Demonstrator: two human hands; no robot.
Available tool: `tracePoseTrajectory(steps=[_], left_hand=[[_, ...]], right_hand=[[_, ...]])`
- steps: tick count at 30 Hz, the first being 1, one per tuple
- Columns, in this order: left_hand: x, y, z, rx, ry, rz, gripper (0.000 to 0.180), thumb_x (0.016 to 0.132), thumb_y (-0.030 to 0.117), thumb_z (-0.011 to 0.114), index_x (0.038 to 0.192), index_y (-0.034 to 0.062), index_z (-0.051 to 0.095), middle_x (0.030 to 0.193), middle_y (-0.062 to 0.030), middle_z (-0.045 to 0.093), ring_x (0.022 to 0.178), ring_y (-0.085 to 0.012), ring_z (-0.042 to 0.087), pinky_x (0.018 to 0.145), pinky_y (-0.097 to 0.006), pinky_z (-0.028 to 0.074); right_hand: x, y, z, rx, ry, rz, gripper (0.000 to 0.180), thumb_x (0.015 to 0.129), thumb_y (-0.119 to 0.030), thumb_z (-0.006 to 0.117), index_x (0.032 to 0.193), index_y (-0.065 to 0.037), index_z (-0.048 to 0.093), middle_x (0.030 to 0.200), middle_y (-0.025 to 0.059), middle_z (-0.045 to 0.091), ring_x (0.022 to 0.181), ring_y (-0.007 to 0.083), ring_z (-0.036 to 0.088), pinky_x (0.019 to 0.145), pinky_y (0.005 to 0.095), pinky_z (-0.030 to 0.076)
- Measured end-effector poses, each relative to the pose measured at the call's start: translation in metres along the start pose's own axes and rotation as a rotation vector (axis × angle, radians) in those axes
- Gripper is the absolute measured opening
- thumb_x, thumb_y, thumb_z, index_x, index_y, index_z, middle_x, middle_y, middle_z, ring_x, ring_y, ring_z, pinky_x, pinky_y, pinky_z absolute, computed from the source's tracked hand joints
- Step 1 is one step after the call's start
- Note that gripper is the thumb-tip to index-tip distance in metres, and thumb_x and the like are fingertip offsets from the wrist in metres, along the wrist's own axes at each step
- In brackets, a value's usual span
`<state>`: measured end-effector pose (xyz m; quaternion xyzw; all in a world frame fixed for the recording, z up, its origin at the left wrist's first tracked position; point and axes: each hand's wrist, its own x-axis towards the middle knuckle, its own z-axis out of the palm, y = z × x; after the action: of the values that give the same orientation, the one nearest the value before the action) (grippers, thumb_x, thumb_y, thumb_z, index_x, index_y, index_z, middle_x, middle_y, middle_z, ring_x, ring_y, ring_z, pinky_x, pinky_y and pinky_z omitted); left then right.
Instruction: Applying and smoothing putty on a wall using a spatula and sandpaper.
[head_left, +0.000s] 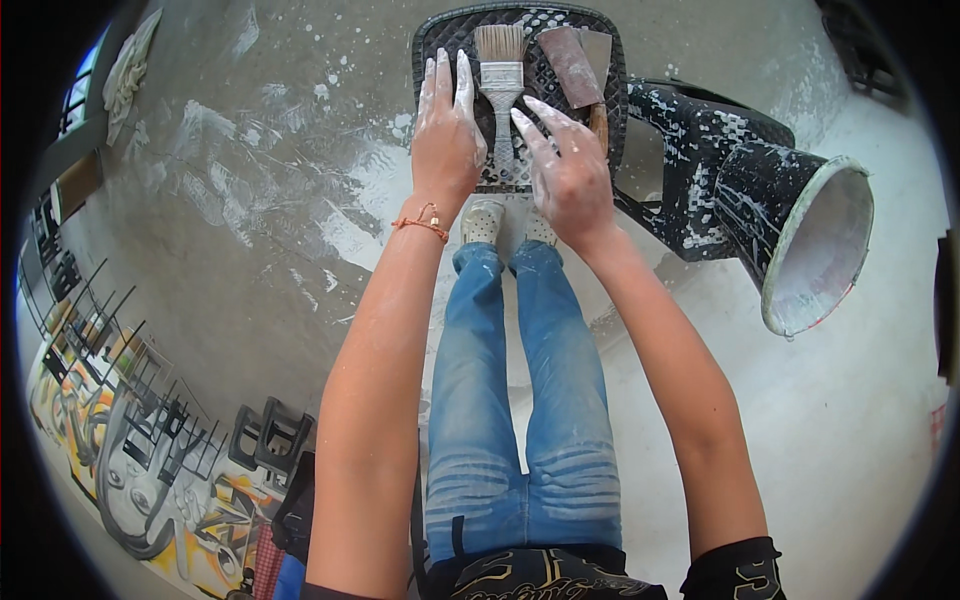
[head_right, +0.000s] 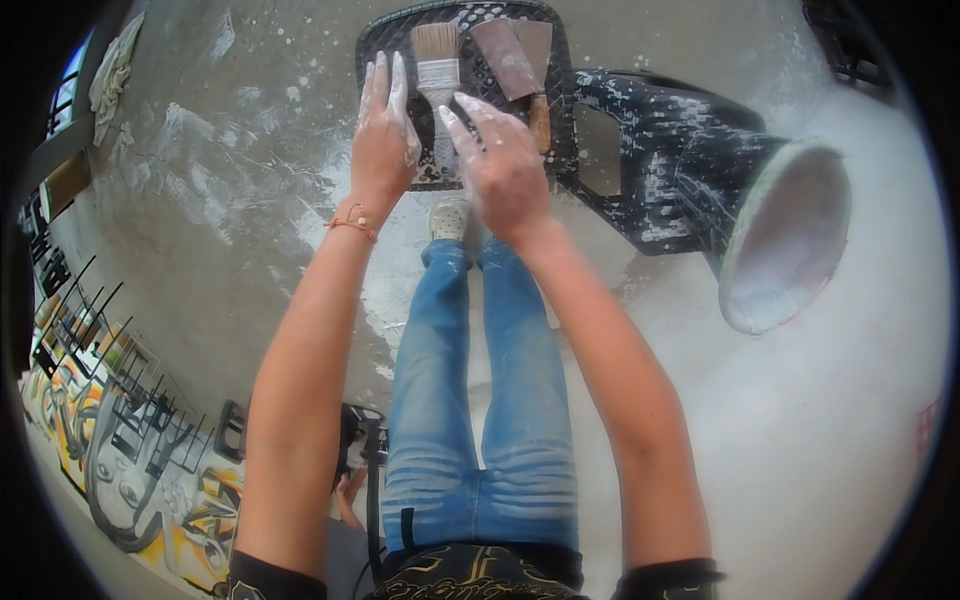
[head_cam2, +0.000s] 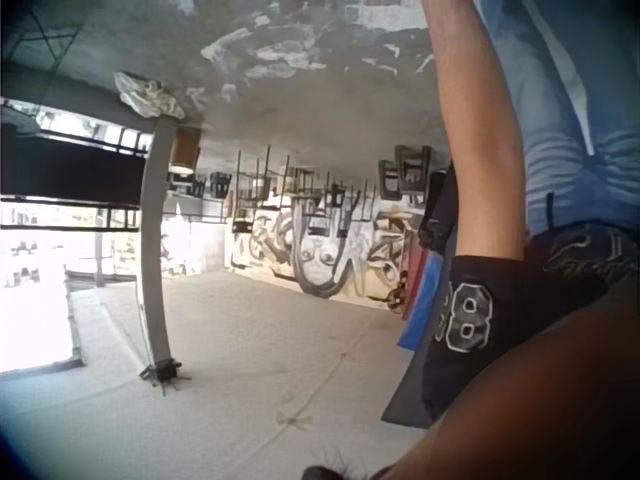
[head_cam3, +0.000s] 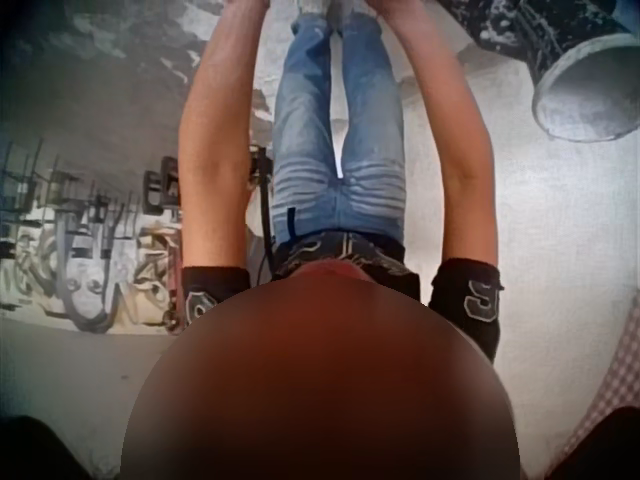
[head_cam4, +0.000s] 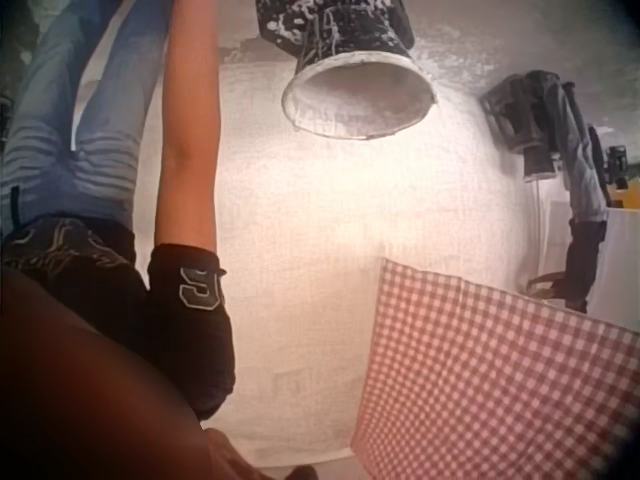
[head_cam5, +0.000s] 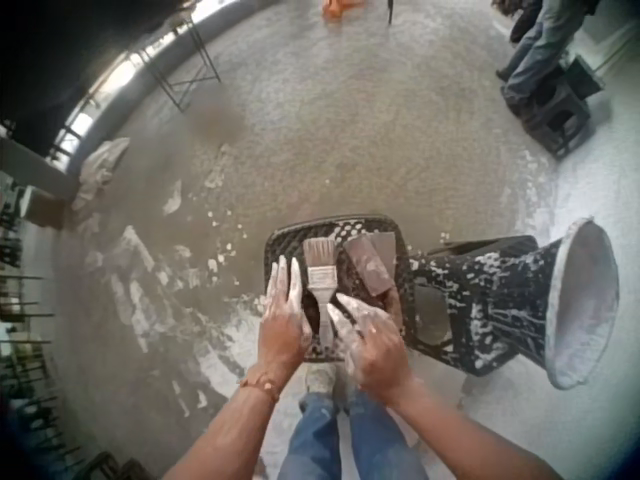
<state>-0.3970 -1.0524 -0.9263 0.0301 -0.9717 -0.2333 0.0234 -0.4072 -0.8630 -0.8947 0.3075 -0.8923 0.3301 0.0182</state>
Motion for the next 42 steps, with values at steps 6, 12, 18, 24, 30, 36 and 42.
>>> tracePoseTrajectory(steps=[6,12,18,24,30,36,42], left_hand=[[-0.025,0.025,0.002,-0.070,-0.038,-0.120,0.065,0.110,0.025,0.052,0.166,-0.0005,0.031,0.170,-0.0315,0.027,0.155,-0.0481,0.034,0.126,-0.049,0.035],[-0.041,0.035,-0.003,-0.005,-0.097,-0.068,0.067,0.109,0.029,0.054,0.166,-0.0008,0.032,0.169,-0.0335,0.028,0.155,-0.0492,0.033,0.128,-0.052,0.028],[-0.042,0.060,-0.041,-0.043,-0.127,-0.063,0.071,0.108,0.033,0.058,0.165,-0.0007,0.033,0.167,-0.0332,0.032,0.155,-0.0468,0.034,0.128,-0.052,0.029],[-0.068,0.128,-0.142,0.050,-0.097,-0.008,0.071,0.107,0.035,0.060,0.165,0.0025,0.036,0.166,-0.0290,0.037,0.154,-0.0454,0.036,0.128,-0.053,0.029],[-0.064,0.209,-0.277,0.099,-0.076,0.099,0.064,0.107,0.033,0.059,0.164,0.0090,0.042,0.167,-0.0233,0.039,0.154,-0.0424,0.038,0.127,-0.054,0.030],[-0.043,0.276,-0.397,0.110,0.110,0.243,0.062,0.108,0.036,0.054,0.161,0.0038,0.046,0.165,-0.0266,0.041,0.154,-0.0454,0.036,0.125,-0.058,0.029],[-0.056,0.324,-0.477,0.114,0.239,0.386,0.060,0.109,0.036,0.053,0.159,0.0026,0.047,0.162,-0.0288,0.043,0.151,-0.0470,0.042,0.122,-0.058,0.034]], right_hand=[[-0.015,0.006,-0.010,-0.193,0.184,0.451,0.051,0.096,-0.015,0.071,0.144,-0.004,0.060,0.121,0.0115,0.061,0.109,0.0329,0.063,0.097,0.0458,0.051],[-0.014,0.025,-0.002,-0.341,-0.082,0.656,0.063,0.100,-0.019,0.069,0.155,-0.001,0.046,0.127,0.0202,0.057,0.116,0.0386,0.062,0.099,0.0485,0.051],[-0.021,0.011,-0.023,-0.081,0.002,0.799,0.044,0.100,-0.011,0.062,0.141,0.002,0.052,0.127,0.0265,0.058,0.110,0.0497,0.065,0.093,0.0555,0.054],[-0.040,-0.083,-0.112,-0.064,0.035,0.795,0.052,0.102,-0.007,0.056,0.152,0.000,0.044,0.130,0.0242,0.061,0.107,0.0486,0.068,0.091,0.0562,0.055],[-0.010,-0.209,-0.244,0.026,0.148,0.634,0.072,0.100,0.000,0.056,0.167,-0.011,0.036,0.119,0.0188,0.066,0.096,0.0413,0.071,0.079,0.0489,0.058],[0.020,-0.294,-0.360,-0.029,0.328,0.447,0.072,0.098,0.001,0.060,0.166,-0.011,0.040,0.113,0.0170,0.066,0.090,0.0372,0.071,0.077,0.0463,0.057],[0.015,-0.357,-0.423,-0.143,0.415,0.412,0.073,0.098,-0.004,0.066,0.166,-0.011,0.041,0.107,0.0149,0.068,0.089,0.0310,0.073,0.075,0.0425,0.058]])
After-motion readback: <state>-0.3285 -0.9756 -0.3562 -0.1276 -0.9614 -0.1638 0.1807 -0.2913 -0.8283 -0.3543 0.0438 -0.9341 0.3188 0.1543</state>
